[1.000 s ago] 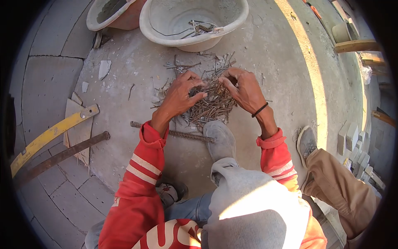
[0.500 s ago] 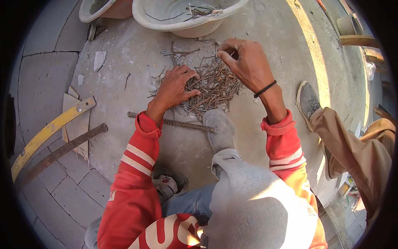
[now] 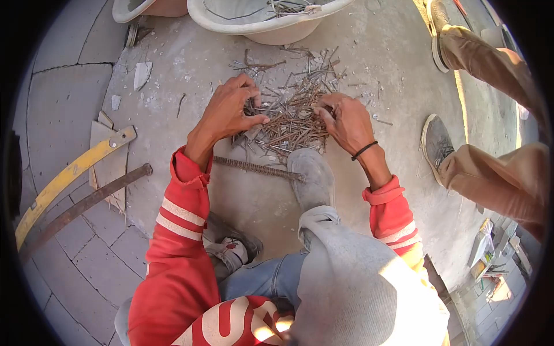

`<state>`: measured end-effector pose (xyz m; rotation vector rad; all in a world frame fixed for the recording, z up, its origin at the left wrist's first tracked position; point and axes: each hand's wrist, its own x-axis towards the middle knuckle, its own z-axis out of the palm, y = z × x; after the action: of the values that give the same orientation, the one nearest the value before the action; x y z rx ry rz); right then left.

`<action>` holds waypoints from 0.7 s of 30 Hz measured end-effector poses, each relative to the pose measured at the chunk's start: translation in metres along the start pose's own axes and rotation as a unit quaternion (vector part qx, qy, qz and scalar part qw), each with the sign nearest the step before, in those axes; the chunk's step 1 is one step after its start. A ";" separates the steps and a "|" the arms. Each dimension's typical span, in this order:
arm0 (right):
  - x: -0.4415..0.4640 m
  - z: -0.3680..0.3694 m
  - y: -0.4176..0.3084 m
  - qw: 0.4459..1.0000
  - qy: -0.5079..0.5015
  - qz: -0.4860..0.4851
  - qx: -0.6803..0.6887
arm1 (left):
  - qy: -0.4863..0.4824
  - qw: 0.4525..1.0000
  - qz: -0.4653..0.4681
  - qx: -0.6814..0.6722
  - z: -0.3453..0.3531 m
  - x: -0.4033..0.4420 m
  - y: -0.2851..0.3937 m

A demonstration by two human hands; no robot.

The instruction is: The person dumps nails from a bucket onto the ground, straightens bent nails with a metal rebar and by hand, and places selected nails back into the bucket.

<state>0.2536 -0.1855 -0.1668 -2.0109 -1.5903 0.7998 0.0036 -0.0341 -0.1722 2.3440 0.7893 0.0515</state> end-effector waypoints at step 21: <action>0.013 0.040 -0.020 0.931 -0.156 -0.194 -0.267 | 0.067 0.995 0.078 0.013 0.011 -0.009 0.013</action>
<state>0.2146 -0.1683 -0.1846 -1.8506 -2.5148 0.5905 0.0058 -0.0533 -0.1712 2.4420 0.6711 0.2703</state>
